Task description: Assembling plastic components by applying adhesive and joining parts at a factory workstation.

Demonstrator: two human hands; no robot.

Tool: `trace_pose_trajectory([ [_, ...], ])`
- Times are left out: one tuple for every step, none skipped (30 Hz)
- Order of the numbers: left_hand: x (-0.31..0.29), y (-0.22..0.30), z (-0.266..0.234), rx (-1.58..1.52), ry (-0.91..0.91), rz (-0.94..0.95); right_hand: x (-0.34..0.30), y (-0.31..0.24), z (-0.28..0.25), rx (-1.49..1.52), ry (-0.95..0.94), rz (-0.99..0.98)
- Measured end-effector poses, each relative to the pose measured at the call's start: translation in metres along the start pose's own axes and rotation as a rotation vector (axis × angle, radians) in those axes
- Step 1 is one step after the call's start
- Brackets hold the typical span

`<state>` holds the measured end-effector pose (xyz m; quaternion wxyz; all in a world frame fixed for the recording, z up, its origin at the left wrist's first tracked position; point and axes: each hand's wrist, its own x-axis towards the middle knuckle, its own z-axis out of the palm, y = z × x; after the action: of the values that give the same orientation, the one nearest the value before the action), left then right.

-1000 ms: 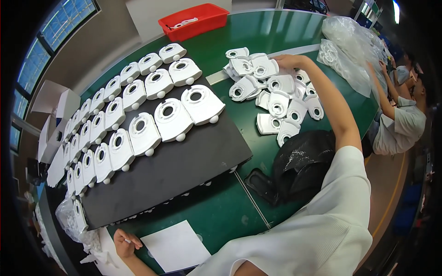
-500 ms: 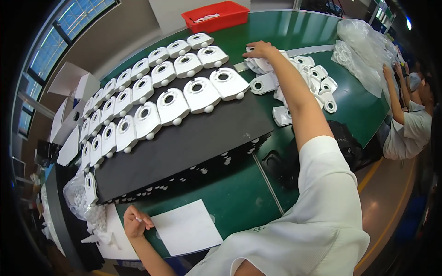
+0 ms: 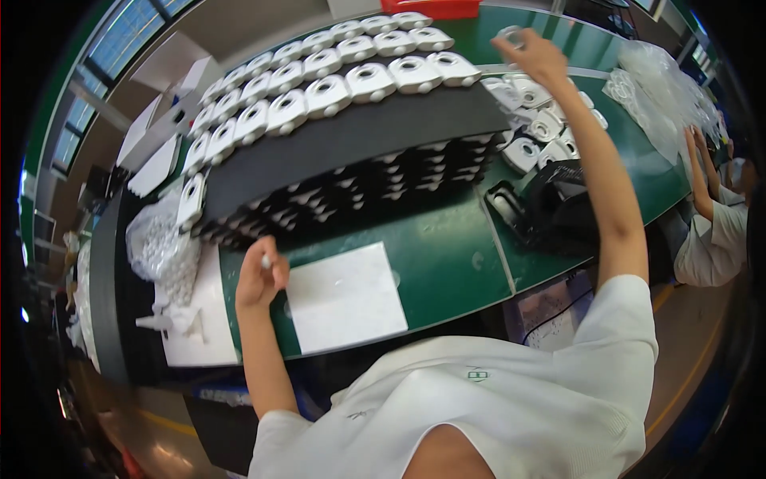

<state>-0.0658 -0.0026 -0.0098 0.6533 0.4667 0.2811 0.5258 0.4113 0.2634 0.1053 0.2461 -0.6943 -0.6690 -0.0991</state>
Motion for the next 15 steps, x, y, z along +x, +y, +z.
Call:
trace_pose_trajectory([
  [0.005, -0.001, 0.006, -0.003, 0.034, -0.012, -0.007, 0.013, -0.015, 0.122, 0.077, -0.008],
  [0.007, -0.001, 0.009, -0.034, 0.011, -0.013, -0.02, 0.012, -0.039, 0.288, 0.027, -0.009],
  [0.009, 0.001, 0.013, -0.064, -0.019, -0.014, -0.038, 0.018, -0.049, 0.53, 0.118, -0.037],
  [0.011, 0.0, 0.017, -0.111, -0.018, -0.026, -0.058, 0.019, -0.057, 0.77, 0.21, -0.061],
  [0.008, 0.001, 0.019, -0.153, -0.003, -0.033, -0.086, 0.001, -0.068, 0.941, 0.196, -0.027],
  [0.003, 0.002, 0.017, -0.138, 0.008, -0.028, -0.119, -0.014, -0.082, 1.027, 0.022, 0.083],
  [-0.002, 0.005, 0.021, -0.155, 0.033, -0.023, -0.151, -0.035, -0.081, 1.186, -0.042, 0.106],
  [-0.003, 0.004, 0.021, -0.17, 0.025, -0.03, -0.182, -0.054, -0.073, 1.328, -0.103, 0.137],
  [-0.001, 0.003, 0.023, -0.188, 0.008, -0.04, -0.211, -0.065, -0.061, 1.333, -0.207, 0.116],
  [-0.001, 0.003, 0.029, -0.195, 0.016, -0.039, -0.235, -0.079, -0.052, 1.291, -0.339, 0.172],
  [0.003, 0.004, 0.038, -0.195, 0.013, -0.038, -0.254, -0.087, -0.039, 1.205, -0.332, 0.026],
  [0.005, 0.005, 0.043, -0.189, 0.016, -0.035, -0.269, -0.094, -0.025, 1.264, -0.32, 0.007],
  [0.007, 0.002, 0.043, -0.194, 0.022, -0.036, -0.28, -0.097, -0.019, 1.204, -0.354, -0.005],
  [0.009, 0.0, 0.041, -0.196, 0.028, -0.015, -0.287, -0.101, -0.016, 1.021, -0.322, -0.065],
  [0.01, -0.002, 0.037, -0.197, 0.034, 0.006, -0.292, -0.104, -0.014, 0.838, -0.289, -0.126],
])
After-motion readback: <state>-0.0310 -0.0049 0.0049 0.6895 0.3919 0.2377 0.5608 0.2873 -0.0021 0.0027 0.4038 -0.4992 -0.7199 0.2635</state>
